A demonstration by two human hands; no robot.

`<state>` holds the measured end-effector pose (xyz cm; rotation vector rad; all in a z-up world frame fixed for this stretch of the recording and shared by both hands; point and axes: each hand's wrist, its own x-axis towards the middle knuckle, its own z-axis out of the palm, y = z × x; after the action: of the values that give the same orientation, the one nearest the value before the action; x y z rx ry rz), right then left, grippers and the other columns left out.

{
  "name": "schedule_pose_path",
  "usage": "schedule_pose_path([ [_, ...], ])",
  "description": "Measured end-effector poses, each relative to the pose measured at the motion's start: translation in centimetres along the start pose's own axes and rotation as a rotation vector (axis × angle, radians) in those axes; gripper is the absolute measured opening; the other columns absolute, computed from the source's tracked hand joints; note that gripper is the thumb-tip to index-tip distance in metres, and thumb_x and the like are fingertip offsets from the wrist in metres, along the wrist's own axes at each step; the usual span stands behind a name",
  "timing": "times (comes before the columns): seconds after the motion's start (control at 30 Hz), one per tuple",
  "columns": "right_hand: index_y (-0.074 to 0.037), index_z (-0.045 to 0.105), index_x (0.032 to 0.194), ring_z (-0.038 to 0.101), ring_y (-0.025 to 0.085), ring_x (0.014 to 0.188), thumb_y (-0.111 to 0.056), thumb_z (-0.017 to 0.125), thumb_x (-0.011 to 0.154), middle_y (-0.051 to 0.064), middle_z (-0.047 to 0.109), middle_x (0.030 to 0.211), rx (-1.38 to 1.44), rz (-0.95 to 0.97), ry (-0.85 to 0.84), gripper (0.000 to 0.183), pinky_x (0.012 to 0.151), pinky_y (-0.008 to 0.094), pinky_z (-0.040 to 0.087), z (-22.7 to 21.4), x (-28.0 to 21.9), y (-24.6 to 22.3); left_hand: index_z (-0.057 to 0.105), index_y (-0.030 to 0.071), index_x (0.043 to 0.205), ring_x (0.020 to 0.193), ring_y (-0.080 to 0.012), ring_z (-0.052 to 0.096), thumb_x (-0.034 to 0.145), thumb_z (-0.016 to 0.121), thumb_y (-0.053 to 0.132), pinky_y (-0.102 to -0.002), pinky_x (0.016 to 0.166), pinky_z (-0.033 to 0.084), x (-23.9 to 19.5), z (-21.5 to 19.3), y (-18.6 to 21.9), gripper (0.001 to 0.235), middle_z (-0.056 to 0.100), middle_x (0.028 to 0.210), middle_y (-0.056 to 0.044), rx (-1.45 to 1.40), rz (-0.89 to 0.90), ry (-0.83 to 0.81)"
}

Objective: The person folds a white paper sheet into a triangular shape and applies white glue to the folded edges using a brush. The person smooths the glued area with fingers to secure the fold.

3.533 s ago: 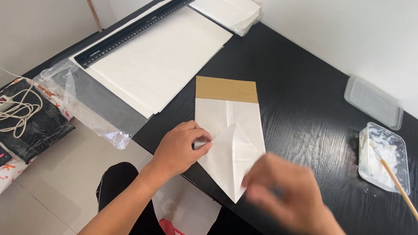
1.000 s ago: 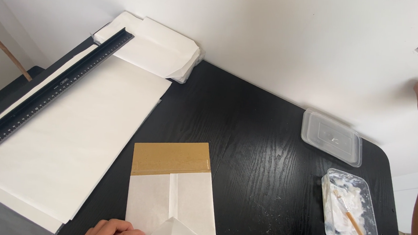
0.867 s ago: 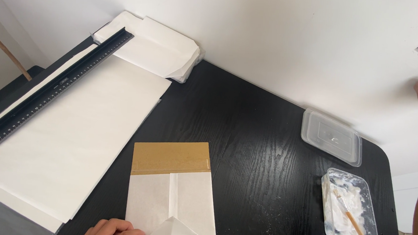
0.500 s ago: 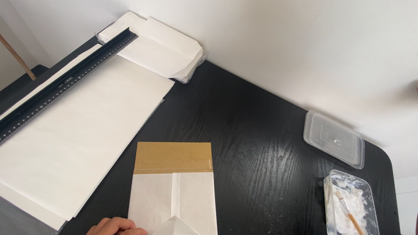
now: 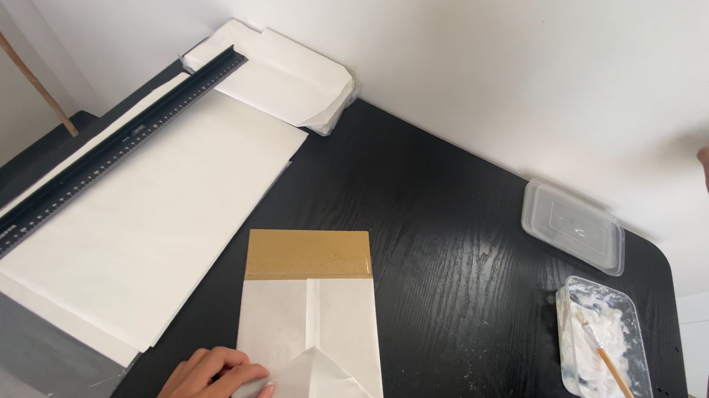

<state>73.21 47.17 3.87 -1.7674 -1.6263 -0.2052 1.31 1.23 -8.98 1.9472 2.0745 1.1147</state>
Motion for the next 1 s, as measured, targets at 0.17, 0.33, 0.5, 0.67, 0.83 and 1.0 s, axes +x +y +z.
schedule_pose_path([
  [0.17, 0.006, 0.057, 0.134, 0.063, 0.033, 0.102, -0.019, 0.07, 0.101, 0.024, 0.062, 0.126, 0.031, 0.126, -0.075, 0.043, 0.067, 0.048, 0.053, -2.0, -3.9, -8.0, 0.082, 0.03, 0.078, 0.066, -0.0118, 0.06, 0.072, 0.082, 0.041, -0.03, 0.058, 0.05, 0.1, -0.2, -0.1, 0.013, 0.067, 0.082, 0.011, -0.012, 0.04, -0.014],
  [0.33, -0.001, -0.004, 0.156, 0.059, 0.037, 0.127, -0.013, 0.07, 0.106, 0.022, 0.057, 0.154, -0.085, 0.111, -0.207, 0.09, 0.096, 0.053, 0.048, -4.8, -9.7, -18.8, 0.08, 0.031, 0.084, 0.067, -0.0124, 0.058, 0.076, 0.08, 0.046, -0.032, 0.06, 0.05, 0.2, -0.3, -0.5, 0.017, 0.065, 0.084, 0.012, -0.033, 0.096, -0.049],
  [0.5, -0.008, 0.007, 0.164, 0.051, 0.034, 0.133, -0.014, 0.068, 0.09, 0.02, 0.053, 0.147, 0.17, -0.035, -0.487, 0.096, 0.102, 0.048, 0.044, -7.3, -18.2, -31.4, 0.079, 0.034, 0.093, 0.075, -0.0145, 0.059, 0.084, 0.074, 0.048, -0.036, 0.057, 0.044, 0.4, -0.3, -0.5, 0.017, 0.064, 0.088, 0.011, -0.007, 0.098, -0.152],
  [0.67, -0.022, 0.056, 0.14, 0.064, 0.02, 0.123, -0.024, 0.065, 0.089, 0.0, 0.058, 0.15, 0.209, -0.252, -0.867, 0.052, 0.103, 0.039, 0.049, -7.1, -31.3, -38.8, 0.076, 0.032, 0.096, 0.081, -0.0163, 0.059, 0.092, 0.064, 0.049, -0.038, 0.061, 0.043, 1.0, -1.6, 0.4, 0.022, 0.063, 0.092, 0.01, -0.004, 0.089, -0.254],
  [0.83, -0.015, 0.042, 0.152, 0.032, 0.024, 0.151, -0.028, 0.049, 0.101, 0.005, 0.043, 0.16, 0.333, -0.43, -1.017, 0.052, 0.121, 0.043, 0.023, -2.1, -40.1, -39.9, 0.076, 0.029, 0.102, 0.085, -0.0159, 0.06, 0.093, 0.064, 0.048, -0.037, 0.066, 0.048, 0.8, -2.1, 0.7, 0.025, 0.064, 0.098, 0.008, -0.013, 0.037, -0.326],
  [1.0, -0.006, 0.04, 0.151, 0.04, 0.027, 0.147, -0.027, 0.041, 0.104, 0.011, 0.05, 0.154, 0.345, -0.509, -0.718, 0.051, 0.124, 0.045, 0.023, -0.5, -41.3, -40.4, 0.074, 0.026, 0.103, 0.083, -0.0174, 0.057, 0.094, 0.066, 0.044, -0.038, 0.069, 0.045, 1.1, -3.4, 1.5, 0.022, 0.062, 0.099, 0.005, -0.059, 0.073, -0.367],
])
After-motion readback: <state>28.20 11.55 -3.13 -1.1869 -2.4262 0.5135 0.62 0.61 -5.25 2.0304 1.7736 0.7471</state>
